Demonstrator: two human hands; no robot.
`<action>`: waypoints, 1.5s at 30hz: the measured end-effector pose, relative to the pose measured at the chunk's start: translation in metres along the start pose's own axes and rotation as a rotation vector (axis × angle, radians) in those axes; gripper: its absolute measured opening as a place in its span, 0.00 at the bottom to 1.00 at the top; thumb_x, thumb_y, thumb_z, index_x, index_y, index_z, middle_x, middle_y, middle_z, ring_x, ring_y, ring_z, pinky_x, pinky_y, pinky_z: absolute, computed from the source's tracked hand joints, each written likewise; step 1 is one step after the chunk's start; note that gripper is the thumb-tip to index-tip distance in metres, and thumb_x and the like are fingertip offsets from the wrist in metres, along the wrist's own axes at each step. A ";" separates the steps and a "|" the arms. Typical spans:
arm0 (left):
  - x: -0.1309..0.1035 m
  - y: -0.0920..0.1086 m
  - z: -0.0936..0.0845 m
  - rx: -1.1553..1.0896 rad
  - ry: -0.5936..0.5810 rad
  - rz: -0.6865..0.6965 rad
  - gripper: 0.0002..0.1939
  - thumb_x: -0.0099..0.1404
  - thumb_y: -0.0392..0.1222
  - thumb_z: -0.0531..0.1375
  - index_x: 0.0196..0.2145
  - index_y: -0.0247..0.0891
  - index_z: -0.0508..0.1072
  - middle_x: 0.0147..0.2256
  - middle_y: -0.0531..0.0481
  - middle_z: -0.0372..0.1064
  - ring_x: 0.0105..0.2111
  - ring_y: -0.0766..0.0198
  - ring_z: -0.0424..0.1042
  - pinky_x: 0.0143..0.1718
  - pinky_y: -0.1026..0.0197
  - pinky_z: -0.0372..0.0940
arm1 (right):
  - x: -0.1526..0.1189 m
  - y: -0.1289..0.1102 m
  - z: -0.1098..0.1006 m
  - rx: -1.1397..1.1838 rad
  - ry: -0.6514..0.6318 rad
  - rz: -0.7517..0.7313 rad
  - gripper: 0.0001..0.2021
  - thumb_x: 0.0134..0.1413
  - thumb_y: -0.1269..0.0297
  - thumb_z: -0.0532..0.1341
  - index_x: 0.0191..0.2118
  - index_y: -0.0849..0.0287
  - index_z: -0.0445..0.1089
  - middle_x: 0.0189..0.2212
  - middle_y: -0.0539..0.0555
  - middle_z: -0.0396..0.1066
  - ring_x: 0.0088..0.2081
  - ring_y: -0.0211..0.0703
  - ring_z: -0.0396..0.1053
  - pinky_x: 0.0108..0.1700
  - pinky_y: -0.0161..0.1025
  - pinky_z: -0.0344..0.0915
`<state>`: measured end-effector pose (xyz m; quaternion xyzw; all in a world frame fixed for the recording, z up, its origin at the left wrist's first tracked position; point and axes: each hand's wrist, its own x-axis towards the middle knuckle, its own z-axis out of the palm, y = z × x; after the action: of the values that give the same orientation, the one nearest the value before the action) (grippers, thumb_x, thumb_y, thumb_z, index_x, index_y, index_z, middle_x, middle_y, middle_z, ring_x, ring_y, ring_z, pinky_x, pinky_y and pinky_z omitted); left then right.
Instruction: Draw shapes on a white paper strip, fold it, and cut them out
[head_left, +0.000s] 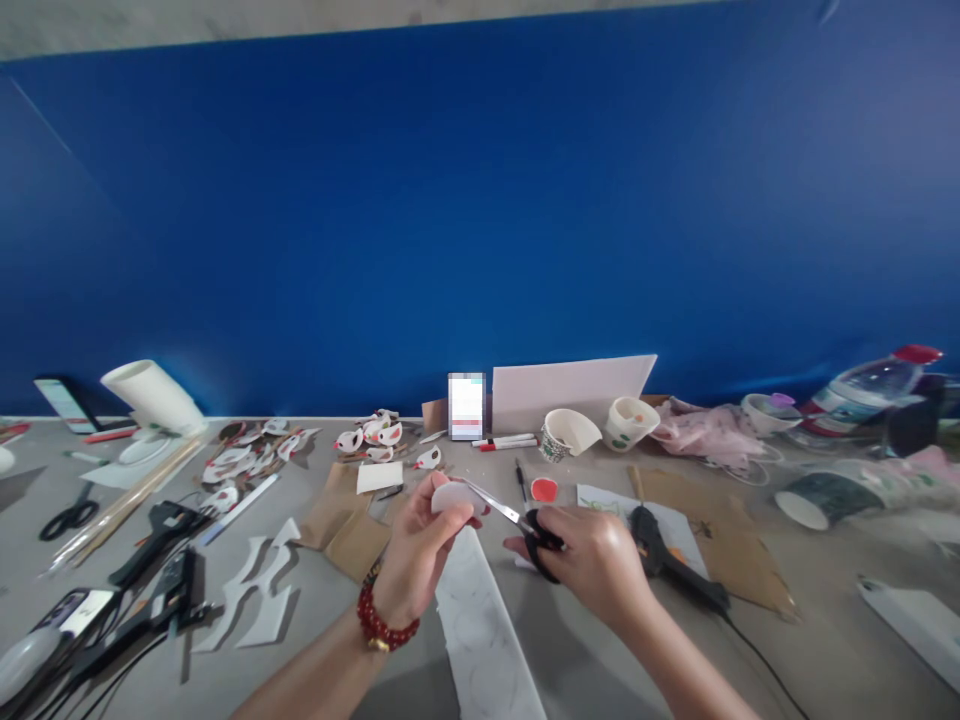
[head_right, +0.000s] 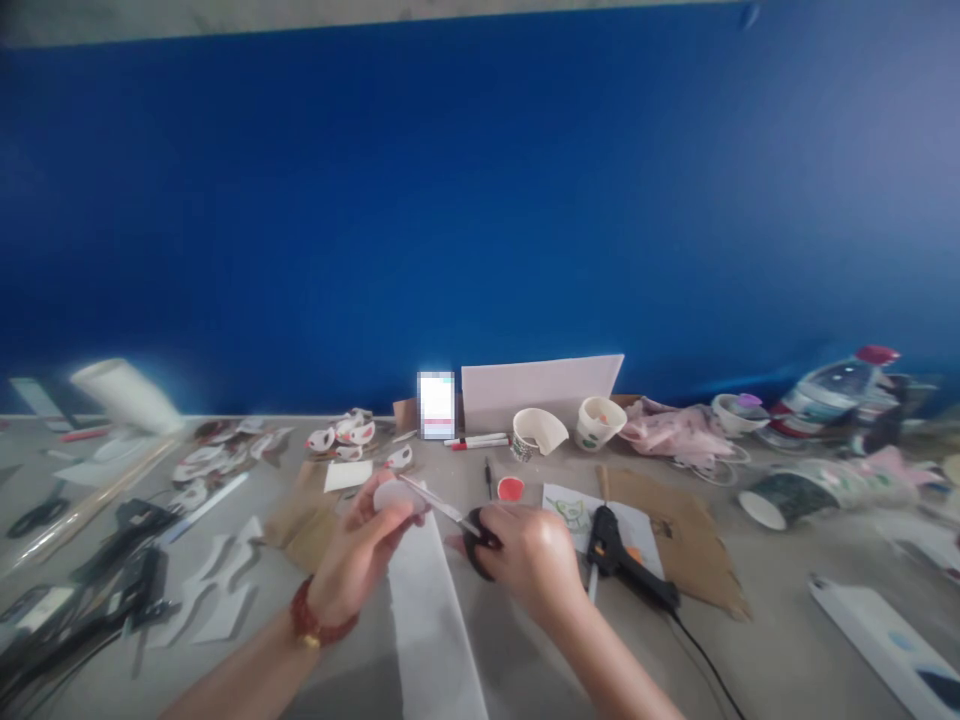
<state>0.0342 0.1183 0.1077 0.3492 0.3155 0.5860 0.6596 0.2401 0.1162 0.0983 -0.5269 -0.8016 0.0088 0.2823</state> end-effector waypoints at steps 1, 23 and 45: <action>0.000 0.000 0.000 0.007 -0.013 0.003 0.11 0.56 0.38 0.69 0.30 0.36 0.70 0.33 0.51 0.70 0.32 0.65 0.70 0.37 0.64 0.65 | 0.001 0.001 -0.001 0.010 -0.005 0.009 0.22 0.57 0.50 0.60 0.18 0.58 0.62 0.16 0.47 0.65 0.19 0.34 0.61 0.24 0.33 0.47; 0.000 -0.002 -0.005 0.120 -0.066 0.006 0.08 0.60 0.37 0.66 0.32 0.37 0.68 0.32 0.52 0.69 0.33 0.66 0.69 0.37 0.66 0.64 | 0.001 0.005 -0.007 -0.085 -0.014 -0.039 0.23 0.56 0.48 0.60 0.19 0.58 0.63 0.16 0.48 0.64 0.19 0.34 0.60 0.24 0.34 0.46; -0.001 0.002 -0.004 0.243 -0.065 0.025 0.08 0.60 0.38 0.65 0.31 0.37 0.67 0.34 0.52 0.67 0.32 0.68 0.66 0.35 0.67 0.63 | 0.004 0.008 -0.017 -0.110 -0.051 -0.048 0.24 0.54 0.46 0.62 0.18 0.59 0.62 0.15 0.47 0.64 0.18 0.34 0.60 0.24 0.34 0.44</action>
<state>0.0298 0.1176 0.1076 0.4493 0.3583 0.5400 0.6149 0.2531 0.1180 0.1117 -0.5217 -0.8203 -0.0285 0.2326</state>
